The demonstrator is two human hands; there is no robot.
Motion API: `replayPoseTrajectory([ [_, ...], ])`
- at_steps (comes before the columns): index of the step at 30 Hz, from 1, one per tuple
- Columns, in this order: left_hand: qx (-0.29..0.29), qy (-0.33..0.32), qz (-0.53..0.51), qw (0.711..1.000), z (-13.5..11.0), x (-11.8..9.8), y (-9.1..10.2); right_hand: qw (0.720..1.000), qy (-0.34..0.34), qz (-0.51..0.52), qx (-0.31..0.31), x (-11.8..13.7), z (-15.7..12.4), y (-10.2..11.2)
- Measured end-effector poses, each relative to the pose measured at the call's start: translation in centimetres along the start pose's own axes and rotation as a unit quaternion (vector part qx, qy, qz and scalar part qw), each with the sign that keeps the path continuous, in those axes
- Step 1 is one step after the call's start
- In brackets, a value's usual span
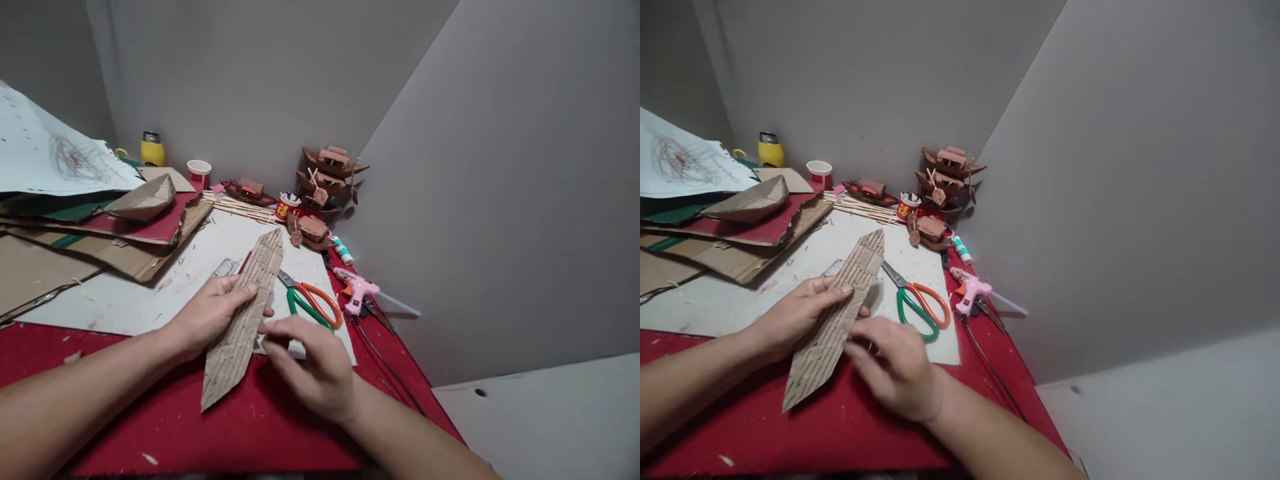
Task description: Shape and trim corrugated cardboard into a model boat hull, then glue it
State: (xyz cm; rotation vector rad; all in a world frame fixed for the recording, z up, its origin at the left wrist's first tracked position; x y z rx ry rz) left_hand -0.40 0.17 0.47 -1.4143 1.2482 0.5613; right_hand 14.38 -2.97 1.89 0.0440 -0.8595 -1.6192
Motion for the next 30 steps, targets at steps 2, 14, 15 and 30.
replayPoseTrajectory([
  [2, 0.024, -0.006, 0.011, 1.000, -0.1, 0.0, -0.2, 0.996, -0.081, -0.020, -0.040, -1.5, 0.2, 0.4],
  [14, 0.047, -0.042, 0.065, 0.996, -0.7, 0.5, -0.6, 0.994, -0.088, -0.039, -0.053, -2.5, 0.3, -0.1],
  [15, 0.042, -0.043, 0.073, 0.995, -0.8, 0.4, -0.7, 0.993, -0.089, -0.041, -0.058, -2.4, 0.3, -0.1],
  [30, 0.037, -0.068, 0.078, 0.994, -0.9, 0.6, -0.9, 0.992, -0.109, -0.027, -0.050, -2.3, 0.3, -0.6],
])
Point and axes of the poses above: each hand's wrist, its own z-axis towards the middle knuckle, its own y-axis out of the back of the hand, x = y × z, the point moved 3 cm from there along z, towards the middle knuckle, and after that the axes turned 1 degree about -x, right-handed, at the moved point
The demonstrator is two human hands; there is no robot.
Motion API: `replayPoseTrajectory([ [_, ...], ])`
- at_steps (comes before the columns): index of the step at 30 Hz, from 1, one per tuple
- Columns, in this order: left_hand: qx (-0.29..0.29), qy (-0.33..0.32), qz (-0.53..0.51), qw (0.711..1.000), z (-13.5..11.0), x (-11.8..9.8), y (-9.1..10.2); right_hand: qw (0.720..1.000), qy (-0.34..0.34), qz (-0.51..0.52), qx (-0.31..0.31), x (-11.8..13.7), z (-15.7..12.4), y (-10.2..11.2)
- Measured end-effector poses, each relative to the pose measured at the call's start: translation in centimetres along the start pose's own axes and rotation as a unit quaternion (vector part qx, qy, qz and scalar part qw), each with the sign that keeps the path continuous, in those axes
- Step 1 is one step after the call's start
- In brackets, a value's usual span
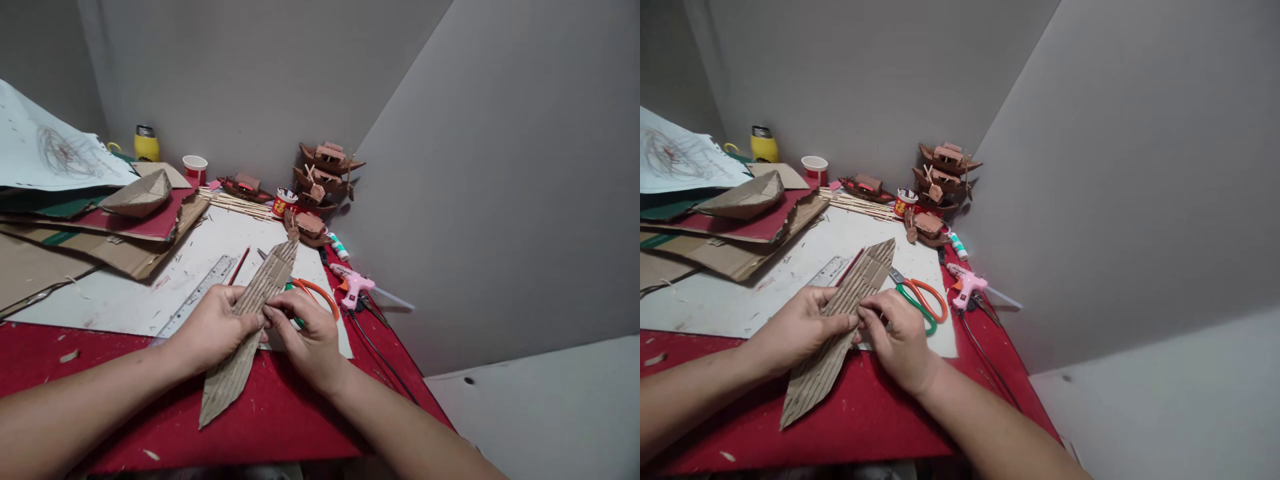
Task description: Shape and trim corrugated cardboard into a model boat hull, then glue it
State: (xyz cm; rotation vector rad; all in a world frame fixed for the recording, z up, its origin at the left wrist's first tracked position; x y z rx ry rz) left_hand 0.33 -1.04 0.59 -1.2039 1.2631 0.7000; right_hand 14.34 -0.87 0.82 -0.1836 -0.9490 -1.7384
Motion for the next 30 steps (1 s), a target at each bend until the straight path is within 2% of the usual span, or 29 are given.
replayPoseTrajectory([
  [9, -0.001, 0.014, 0.025, 1.000, 0.3, 0.7, 0.2, 0.998, 0.015, -0.055, 0.041, -0.7, 0.0, -0.2],
  [16, 0.019, 0.033, -0.017, 0.999, 0.1, 0.1, 0.1, 0.998, 0.054, -0.017, 0.022, 0.1, 0.3, 0.6],
  [23, -0.011, 0.039, -0.008, 0.999, 0.3, -0.2, 0.4, 0.999, 0.014, 0.011, -0.029, -0.6, 0.0, 0.8],
  [30, 0.003, 0.032, 0.000, 0.999, 0.3, 0.2, 0.5, 0.999, 0.040, -0.033, -0.010, -0.5, 0.6, 0.9],
])
Point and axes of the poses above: each hand's wrist, its own z-axis towards the middle knuckle, its own y-axis out of the back of the hand, x = y × z, the point moved 3 cm from there along z, towards the middle knuckle, and after that the axes turned 1 degree about -x, right-handed, at the moved point
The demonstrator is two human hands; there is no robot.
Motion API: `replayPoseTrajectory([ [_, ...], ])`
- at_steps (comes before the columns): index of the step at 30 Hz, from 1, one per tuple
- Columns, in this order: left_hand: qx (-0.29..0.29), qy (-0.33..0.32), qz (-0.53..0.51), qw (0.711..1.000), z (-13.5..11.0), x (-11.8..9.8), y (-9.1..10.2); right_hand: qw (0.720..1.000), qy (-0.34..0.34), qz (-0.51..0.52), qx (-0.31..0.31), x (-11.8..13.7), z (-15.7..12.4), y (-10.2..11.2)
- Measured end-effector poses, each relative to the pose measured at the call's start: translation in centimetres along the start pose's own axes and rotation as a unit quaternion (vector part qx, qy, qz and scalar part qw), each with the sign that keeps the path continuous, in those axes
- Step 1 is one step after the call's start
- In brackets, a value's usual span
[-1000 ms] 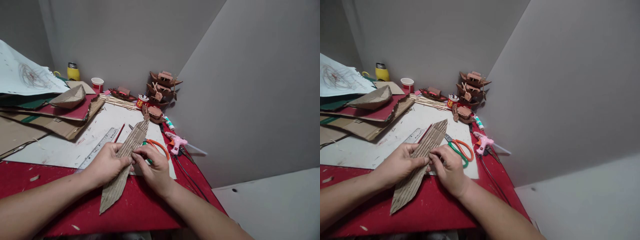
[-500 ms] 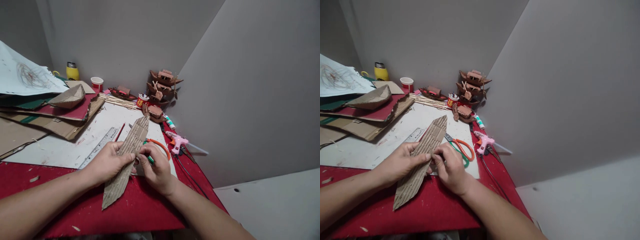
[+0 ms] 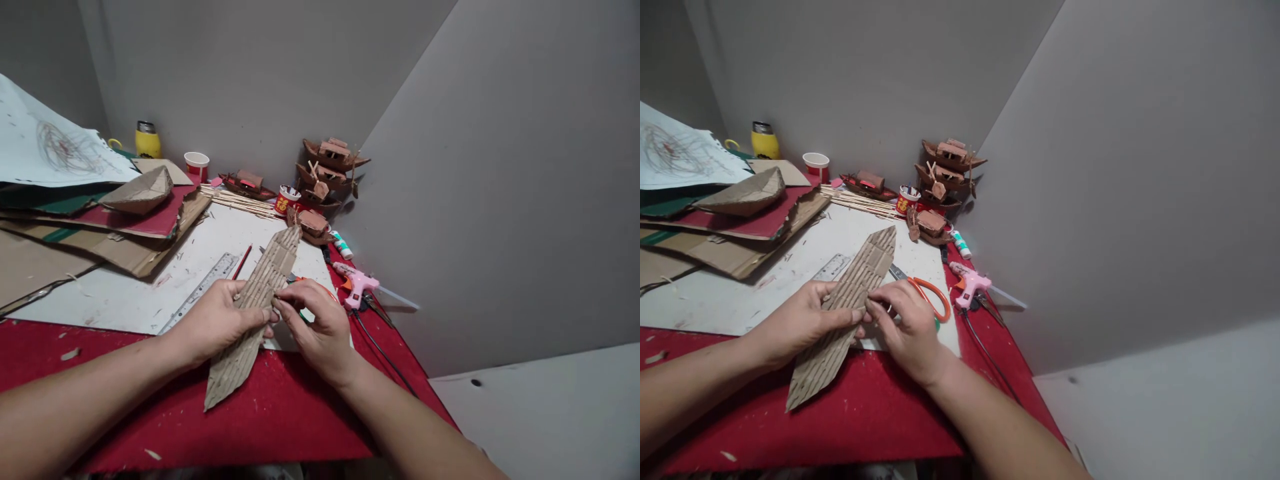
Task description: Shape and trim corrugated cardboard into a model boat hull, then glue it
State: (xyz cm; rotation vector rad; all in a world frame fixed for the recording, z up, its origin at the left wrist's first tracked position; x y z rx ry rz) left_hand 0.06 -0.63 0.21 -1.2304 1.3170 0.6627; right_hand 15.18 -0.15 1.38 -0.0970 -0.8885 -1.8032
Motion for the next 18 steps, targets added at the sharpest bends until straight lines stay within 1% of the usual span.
replayPoseTrajectory([
  [4, 0.014, -0.008, -0.002, 1.000, 0.0, 0.1, 0.0, 1.000, 0.006, -0.011, 0.021, 0.3, 0.4, 0.1],
  [6, -0.001, -0.008, -0.016, 1.000, 0.1, -0.1, 0.1, 0.999, 0.016, -0.001, 0.046, 0.6, 0.4, 0.2],
  [9, -0.034, -0.008, -0.028, 0.999, 0.1, -0.4, 0.4, 0.993, 0.069, 0.056, 0.081, 1.4, 0.1, 0.3],
  [11, -0.037, -0.005, -0.036, 0.999, 0.1, -0.5, 0.5, 0.989, 0.094, 0.082, 0.085, 1.8, 0.0, 0.3],
  [12, -0.034, -0.002, -0.039, 0.999, 0.1, -0.5, 0.5, 0.990, 0.088, 0.084, 0.077, 1.8, -0.1, 0.4],
  [13, -0.030, 0.002, -0.039, 0.999, 0.0, -0.5, 0.4, 0.993, 0.068, 0.078, 0.064, 1.6, -0.1, 0.4],
  [16, -0.022, 0.008, -0.020, 1.000, -0.1, -0.3, 0.2, 0.999, -0.018, 0.037, 0.009, 0.6, 0.0, 0.3],
  [18, -0.020, 0.005, -0.010, 1.000, -0.1, -0.2, 0.0, 0.999, -0.031, 0.010, -0.010, 0.2, 0.0, 0.2],
])
Point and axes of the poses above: each hand's wrist, its own z-axis towards the middle knuckle, its own y-axis out of the back of the hand, x = y × z, the point moved 3 cm from there along z, towards the middle knuckle, and after that the axes turned 1 degree about -x, right-handed, at the moved point
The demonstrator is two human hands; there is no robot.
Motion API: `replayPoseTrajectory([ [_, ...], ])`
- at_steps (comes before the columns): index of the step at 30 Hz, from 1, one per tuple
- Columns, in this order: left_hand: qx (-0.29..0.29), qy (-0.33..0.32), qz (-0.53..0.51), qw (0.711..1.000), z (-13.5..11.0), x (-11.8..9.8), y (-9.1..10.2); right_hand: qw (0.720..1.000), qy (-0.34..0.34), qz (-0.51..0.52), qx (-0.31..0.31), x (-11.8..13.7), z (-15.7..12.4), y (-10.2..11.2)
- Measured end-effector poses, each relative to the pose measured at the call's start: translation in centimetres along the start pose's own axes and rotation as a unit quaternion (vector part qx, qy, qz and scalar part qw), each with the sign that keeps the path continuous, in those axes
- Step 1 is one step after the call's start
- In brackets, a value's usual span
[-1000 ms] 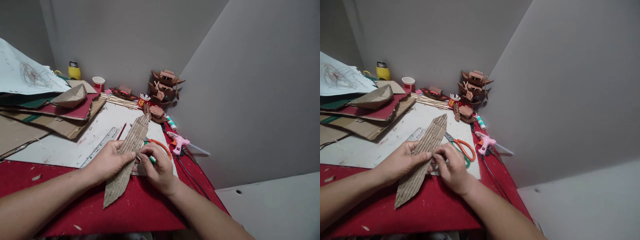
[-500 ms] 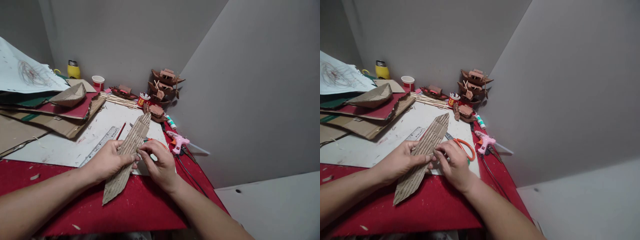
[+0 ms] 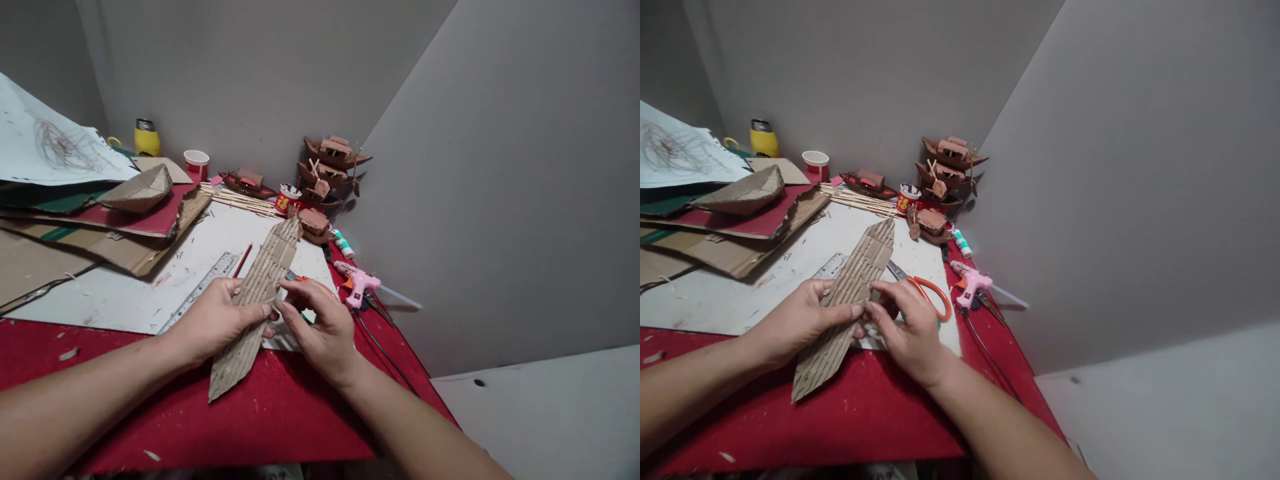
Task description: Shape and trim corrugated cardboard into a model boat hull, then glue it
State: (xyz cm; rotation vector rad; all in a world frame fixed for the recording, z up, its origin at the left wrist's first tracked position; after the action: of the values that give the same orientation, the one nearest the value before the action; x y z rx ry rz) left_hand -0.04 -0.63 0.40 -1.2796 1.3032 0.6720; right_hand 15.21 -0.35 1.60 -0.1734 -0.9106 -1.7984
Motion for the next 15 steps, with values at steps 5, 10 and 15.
replayPoseTrajectory([
  [5, -0.011, -0.014, 0.030, 0.999, 0.07, 0.15, -0.21, 0.998, 0.062, -0.019, 0.008, 0.28, 0.02, -0.30],
  [10, -0.012, -0.033, 0.044, 0.998, -0.43, -0.12, -0.57, 0.999, 0.035, -0.013, -0.003, 0.59, -0.18, -0.48],
  [15, -0.017, -0.032, 0.032, 0.999, -0.61, -0.16, -0.68, 0.999, -0.041, 0.002, 0.008, 0.14, -0.36, -0.88],
])
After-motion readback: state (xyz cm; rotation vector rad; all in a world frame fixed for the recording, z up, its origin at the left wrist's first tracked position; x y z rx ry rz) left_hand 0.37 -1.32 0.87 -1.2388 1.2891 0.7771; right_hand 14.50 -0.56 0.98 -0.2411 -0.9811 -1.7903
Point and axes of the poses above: each hand's wrist, its own z-axis towards the middle knuckle, its own y-axis out of the back of the hand, x = y × z, the point moved 3 cm from there along z, towards the middle knuckle, and after that the axes turned 1 degree about -x, right-handed, at the moved point
